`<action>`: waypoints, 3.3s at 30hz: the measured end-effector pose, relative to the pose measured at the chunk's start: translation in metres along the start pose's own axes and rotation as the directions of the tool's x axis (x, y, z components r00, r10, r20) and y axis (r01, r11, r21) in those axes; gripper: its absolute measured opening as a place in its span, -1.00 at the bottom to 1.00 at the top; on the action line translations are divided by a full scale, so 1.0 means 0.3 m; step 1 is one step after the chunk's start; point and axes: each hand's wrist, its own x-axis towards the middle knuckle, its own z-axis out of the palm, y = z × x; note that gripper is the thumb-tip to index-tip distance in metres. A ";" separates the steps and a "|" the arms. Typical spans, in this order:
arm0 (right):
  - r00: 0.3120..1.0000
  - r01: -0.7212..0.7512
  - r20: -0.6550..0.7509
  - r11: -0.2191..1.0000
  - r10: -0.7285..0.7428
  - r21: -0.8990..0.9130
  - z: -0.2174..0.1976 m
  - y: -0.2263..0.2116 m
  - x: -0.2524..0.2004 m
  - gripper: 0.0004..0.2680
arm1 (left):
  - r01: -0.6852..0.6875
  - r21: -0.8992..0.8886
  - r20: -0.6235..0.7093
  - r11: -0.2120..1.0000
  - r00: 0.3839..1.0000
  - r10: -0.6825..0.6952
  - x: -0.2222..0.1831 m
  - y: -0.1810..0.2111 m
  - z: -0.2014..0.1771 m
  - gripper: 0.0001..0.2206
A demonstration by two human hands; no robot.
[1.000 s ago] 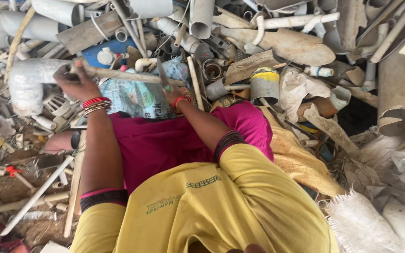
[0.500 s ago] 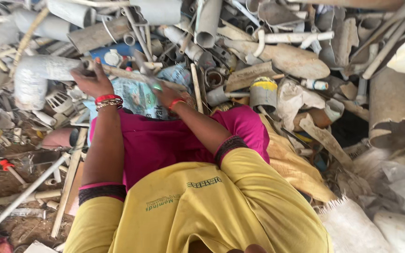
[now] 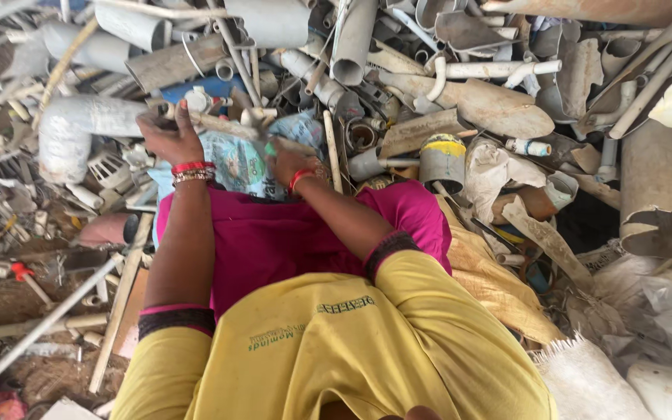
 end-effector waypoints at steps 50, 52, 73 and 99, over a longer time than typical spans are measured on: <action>0.971 0.218 -0.100 0.976 -0.216 0.004 -0.019 0.113 0.064 -0.57 | 0.259 -0.503 0.094 0.825 0.965 -0.245 0.022 -0.341 0.108 -0.67; 0.958 0.253 -0.142 0.967 -0.248 0.020 -0.021 0.145 0.039 -0.50 | 0.240 -0.452 0.158 0.859 0.969 -0.188 0.007 -0.347 0.095 -0.64; 1.000 -0.021 0.020 0.989 0.024 -0.144 0.050 0.241 0.070 -0.48 | 0.191 -0.364 0.093 0.912 0.981 -0.168 0.047 -0.359 0.062 -0.60; 0.997 -0.021 0.071 0.989 0.032 -0.145 0.209 0.230 0.111 -0.54 | 0.417 -0.276 -0.172 0.866 0.865 -0.471 0.116 -0.456 -0.012 -0.52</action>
